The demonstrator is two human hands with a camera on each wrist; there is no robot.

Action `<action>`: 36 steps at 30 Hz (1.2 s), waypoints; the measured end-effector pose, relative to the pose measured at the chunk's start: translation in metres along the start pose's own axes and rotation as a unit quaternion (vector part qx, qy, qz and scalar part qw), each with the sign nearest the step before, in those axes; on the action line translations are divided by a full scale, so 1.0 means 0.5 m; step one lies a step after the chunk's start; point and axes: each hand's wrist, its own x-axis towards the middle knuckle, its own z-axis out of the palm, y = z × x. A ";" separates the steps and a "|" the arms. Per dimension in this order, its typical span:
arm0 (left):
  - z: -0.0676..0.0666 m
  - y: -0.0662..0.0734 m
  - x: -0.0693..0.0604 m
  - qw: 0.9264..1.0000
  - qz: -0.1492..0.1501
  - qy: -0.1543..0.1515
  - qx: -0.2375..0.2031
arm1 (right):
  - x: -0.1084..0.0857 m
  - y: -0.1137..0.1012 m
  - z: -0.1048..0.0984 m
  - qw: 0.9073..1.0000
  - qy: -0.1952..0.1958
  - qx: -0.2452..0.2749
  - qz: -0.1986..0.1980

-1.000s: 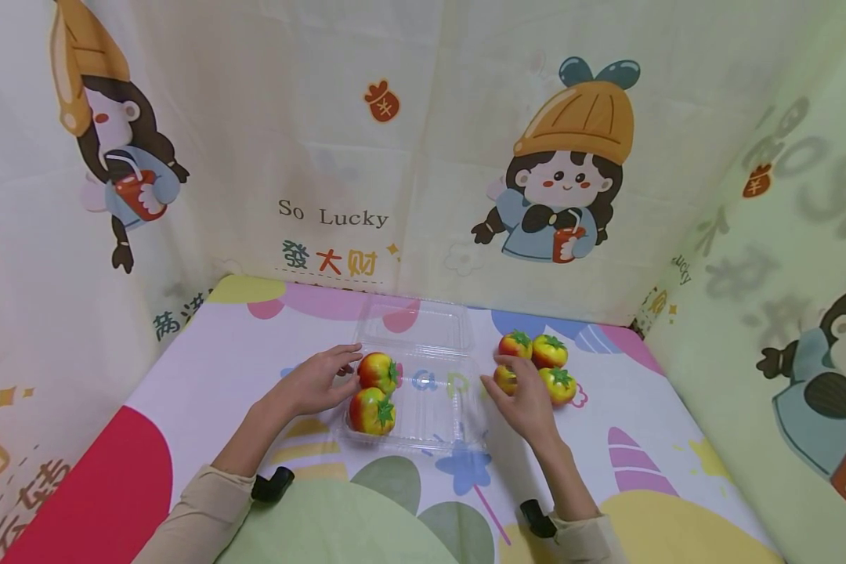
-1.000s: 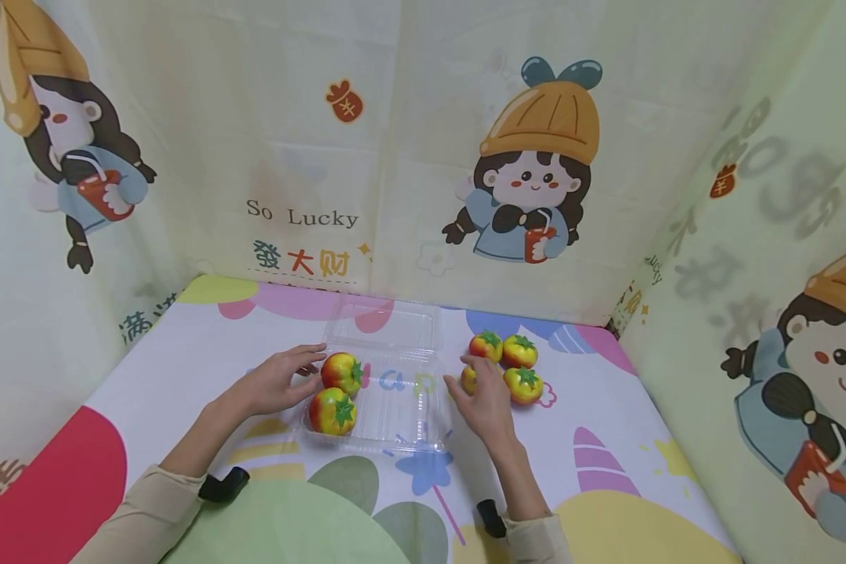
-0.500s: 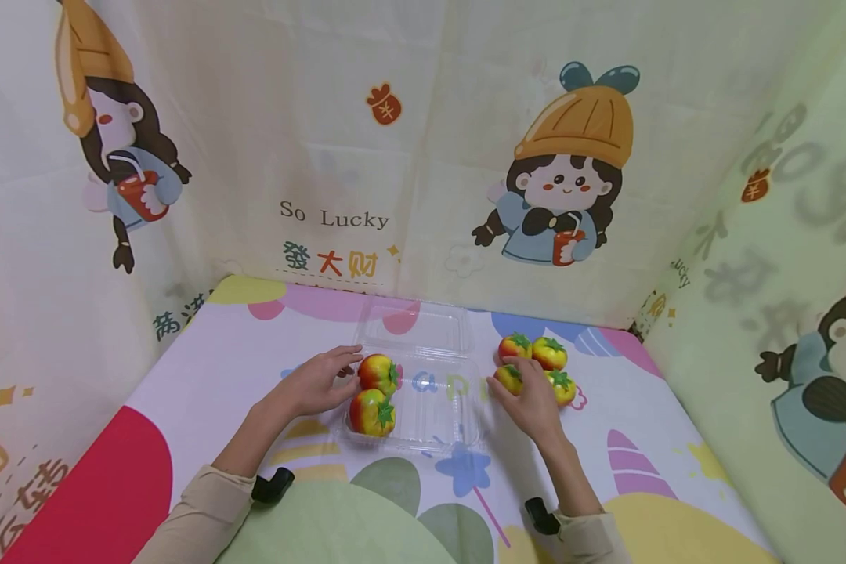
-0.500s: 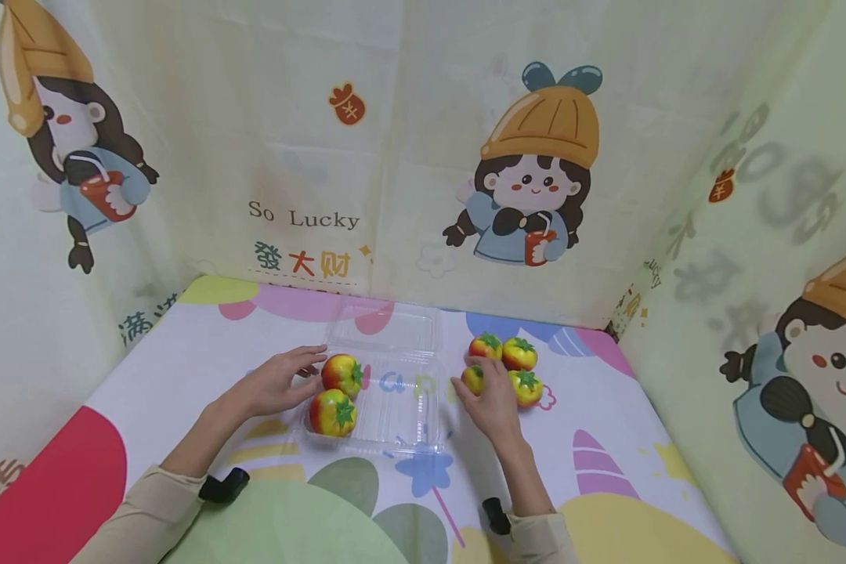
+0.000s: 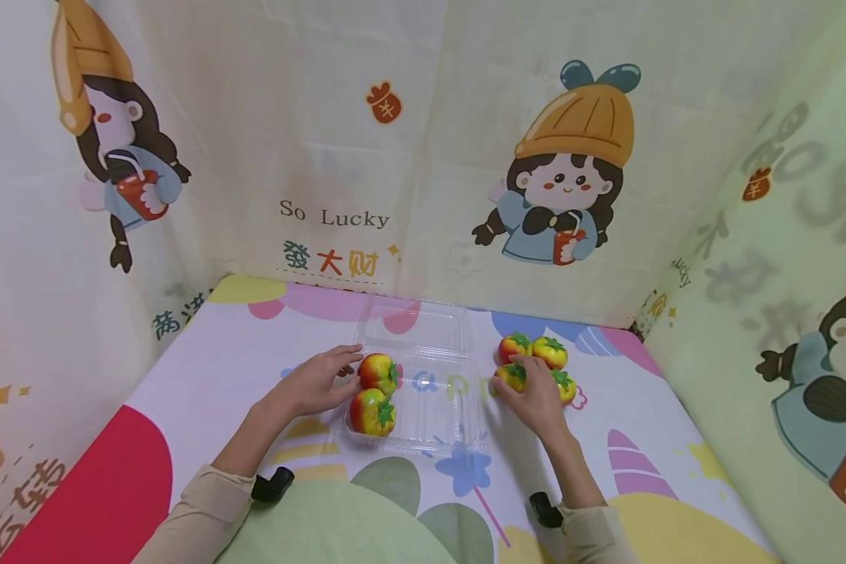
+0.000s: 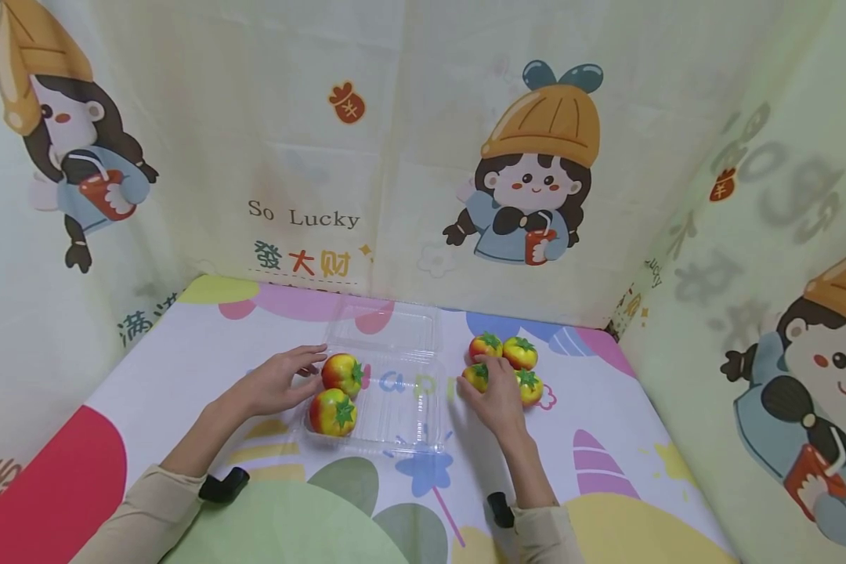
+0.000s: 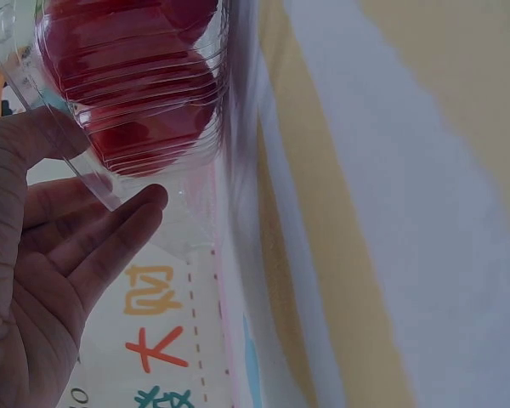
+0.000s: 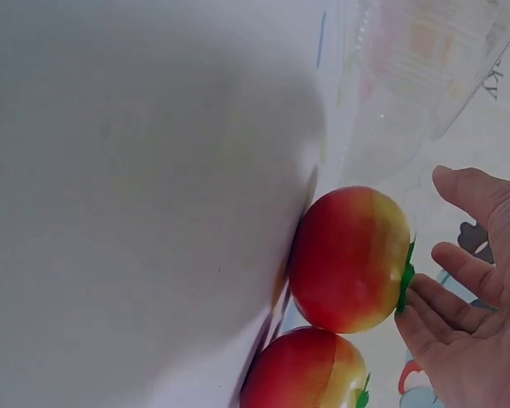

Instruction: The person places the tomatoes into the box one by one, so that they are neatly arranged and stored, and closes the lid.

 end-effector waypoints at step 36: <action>0.002 -0.001 0.000 1.000 0.008 0.008 0.005 | 0.012 0.023 0.007 0.996 -0.024 -0.068 -0.056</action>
